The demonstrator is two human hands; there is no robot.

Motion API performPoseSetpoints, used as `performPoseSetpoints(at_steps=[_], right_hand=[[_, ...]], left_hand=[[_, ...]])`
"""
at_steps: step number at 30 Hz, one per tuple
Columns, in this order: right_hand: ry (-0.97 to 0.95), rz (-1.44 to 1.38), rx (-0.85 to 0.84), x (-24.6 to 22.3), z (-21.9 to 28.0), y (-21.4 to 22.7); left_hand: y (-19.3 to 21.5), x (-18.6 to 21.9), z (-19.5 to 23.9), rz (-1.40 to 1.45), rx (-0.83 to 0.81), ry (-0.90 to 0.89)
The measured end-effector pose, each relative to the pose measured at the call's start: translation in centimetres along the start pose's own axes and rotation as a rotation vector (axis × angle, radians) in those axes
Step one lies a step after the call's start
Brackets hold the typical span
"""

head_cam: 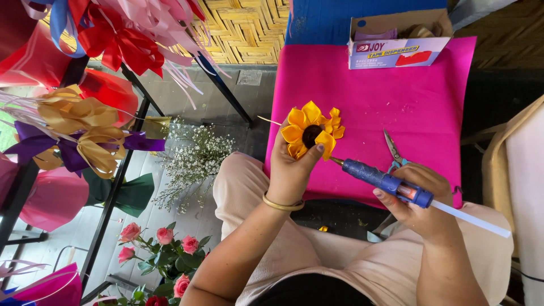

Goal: Assembling a decorative sunflower by gluing yellow fabric petals onto a brown center using a hot glue gun.

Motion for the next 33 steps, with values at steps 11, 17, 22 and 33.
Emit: performPoseSetpoints(at_steps=[11, 17, 22, 33], right_hand=[[-0.603, 0.296, 0.028, 17.8, 3.2, -1.8], [-0.562, 0.443, 0.209, 31.7, 4.0, -3.8], [-0.653, 0.622, -0.02, 33.6, 4.2, -5.0], [-0.847, -0.146, -0.129, 11.0, 4.0, -2.0]], left_hand=[[0.4, 2.1, 1.4, 0.05, -0.032, 0.105], [0.9, 3.1, 3.5, 0.14, -0.099, 0.103], [0.8, 4.3, 4.6, 0.121, -0.146, 0.103], [0.1, 3.8, 6.7, 0.128, -0.218, 0.069]])
Point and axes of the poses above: each hand's wrist, its own z-axis away from the middle knuckle, its own y-axis out of the back of the hand, x = y × z, the point moved 5 cm from there along -z, towards the middle knuckle, and after that the axes turned 11 degrees about x, right-handed, at the moved point
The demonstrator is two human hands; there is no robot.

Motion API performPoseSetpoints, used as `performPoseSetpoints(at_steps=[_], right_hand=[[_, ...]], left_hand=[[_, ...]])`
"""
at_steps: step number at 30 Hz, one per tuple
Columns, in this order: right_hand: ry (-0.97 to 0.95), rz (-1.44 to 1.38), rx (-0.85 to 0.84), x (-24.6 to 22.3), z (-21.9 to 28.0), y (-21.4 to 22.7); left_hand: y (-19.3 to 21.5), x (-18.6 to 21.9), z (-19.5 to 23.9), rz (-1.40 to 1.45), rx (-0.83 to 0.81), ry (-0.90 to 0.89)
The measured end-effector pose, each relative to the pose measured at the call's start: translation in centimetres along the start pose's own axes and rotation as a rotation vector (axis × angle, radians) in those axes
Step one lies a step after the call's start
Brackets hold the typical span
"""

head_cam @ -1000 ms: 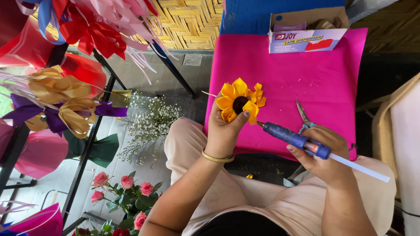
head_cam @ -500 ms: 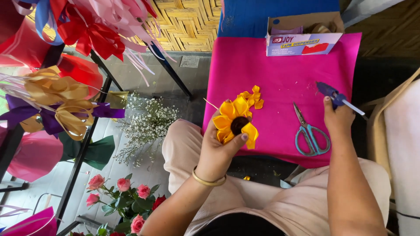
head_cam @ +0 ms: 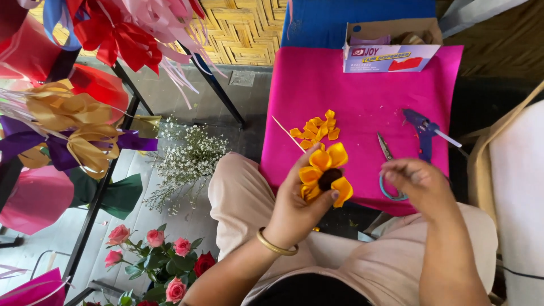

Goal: Assembling a decorative sunflower by gluing yellow fabric petals onto a brown center using a hot glue gun.

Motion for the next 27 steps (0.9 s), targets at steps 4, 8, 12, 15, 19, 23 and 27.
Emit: performPoseSetpoints(at_steps=[4, 8, 12, 15, 19, 23, 27], right_hand=[[0.264, -0.228, -0.17, -6.5, 5.5, -2.3], [0.326, -0.128, -0.16, -9.3, 7.1, -3.9], [0.478, -0.323, -0.176, -9.0, 7.5, -3.9], [0.289, -0.633, -0.117, -7.5, 7.4, -2.9], [0.248, -0.817, -0.034, -7.9, 7.7, -2.5], [0.288, -0.836, 0.081, -5.9, 7.6, -3.8], [0.31, -0.81, 0.134, -7.4, 8.3, -4.7]], left_hand=[[-0.8, -0.2, 1.1, -0.316, -0.058, -0.091], [-0.3, 0.5, 1.8, -0.445, -0.085, -0.213], [0.3, -0.8, 2.2, -0.268, 0.004, -0.164], [2.2, -2.3, 2.3, -0.093, 0.071, 0.115], [3.1, -2.1, 2.8, 0.087, 0.099, 0.256], [3.8, -1.4, 2.8, 0.043, 0.045, 0.154], [3.9, -1.1, 2.8, -0.025, 0.052, 0.086]])
Point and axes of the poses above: each hand's wrist, its own z-axis away from the middle knuckle, its own y-axis out of the back of the hand, x = y × z, the point moved 5 cm from there along -z, towards the middle knuckle, and after that the axes turned 11 degrees about x, right-handed, at the moved point
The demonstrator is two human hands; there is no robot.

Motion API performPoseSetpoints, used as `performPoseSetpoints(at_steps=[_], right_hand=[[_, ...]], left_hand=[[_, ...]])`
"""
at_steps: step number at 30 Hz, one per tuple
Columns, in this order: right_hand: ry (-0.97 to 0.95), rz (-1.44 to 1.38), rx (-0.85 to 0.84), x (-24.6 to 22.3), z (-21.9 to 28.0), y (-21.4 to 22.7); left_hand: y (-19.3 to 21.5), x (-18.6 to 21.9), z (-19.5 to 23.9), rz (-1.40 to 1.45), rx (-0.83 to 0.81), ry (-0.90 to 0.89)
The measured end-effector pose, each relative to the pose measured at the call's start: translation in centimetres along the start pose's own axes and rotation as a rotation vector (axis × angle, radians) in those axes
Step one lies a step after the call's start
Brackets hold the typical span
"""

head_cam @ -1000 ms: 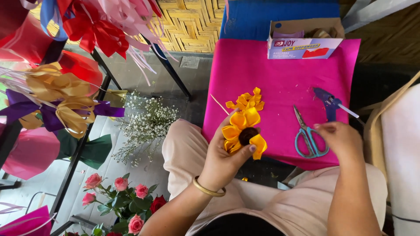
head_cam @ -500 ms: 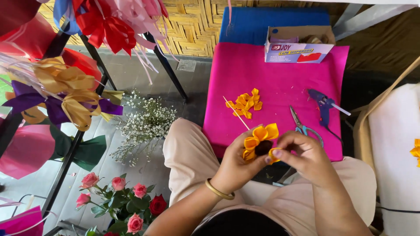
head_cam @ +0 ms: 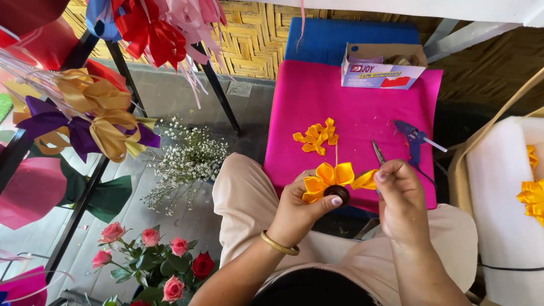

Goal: Assembling a decorative sunflower by gluing yellow fabric petals onto a brown center using a hot glue gun.

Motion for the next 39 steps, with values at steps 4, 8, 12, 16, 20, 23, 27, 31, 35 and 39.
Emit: performPoseSetpoints(at_steps=[4, 8, 12, 16, 20, 23, 27, 31, 35, 39], right_hand=[[0.003, 0.043, 0.008, -1.3, 0.3, -1.5], [0.017, 0.069, -0.012, -2.6, 0.6, -2.9], [0.015, 0.093, -0.023, -2.4, 0.9, -3.2], [0.001, 0.094, -0.031, -2.5, 1.2, -3.8], [-0.01, 0.079, -0.038, -2.2, 1.2, -3.9], [-0.01, 0.081, -0.049, -2.6, 1.2, -4.1], [-0.018, 0.086, -0.063, -1.8, 1.0, -3.7], [-0.032, 0.094, -0.081, -2.1, 1.1, -4.0], [-0.051, 0.088, -0.089, -2.0, 1.3, -4.0], [-0.061, 0.071, -0.084, -1.6, 1.4, -4.1]], left_hand=[[0.1, 0.8, 0.1, -0.019, -0.007, -0.08], [0.0, 0.6, 0.2, -0.002, -0.019, -0.097], [0.0, 0.8, 0.2, -0.003, -0.016, -0.109], [0.0, 1.1, 0.2, -0.002, -0.001, -0.138], [-0.3, 1.2, 0.1, 0.013, 0.014, -0.123], [-0.3, 1.3, 0.2, -0.012, 0.028, -0.124], [-0.2, 1.1, 0.1, -0.015, 0.041, -0.102], [-0.4, 1.3, 0.2, -0.018, 0.061, -0.086], [-0.4, 1.2, 0.2, -0.008, 0.079, -0.064], [-0.4, 1.3, 0.2, -0.01, 0.084, -0.041]])
Point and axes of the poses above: each hand's wrist, its own z-axis away from the middle knuckle, its own y-axis out of the back of the hand, x = y × z, the point moved 5 cm from there along -z, towards the middle knuckle, and after that the axes turned 11 degrees about x, right-handed, at the moved point
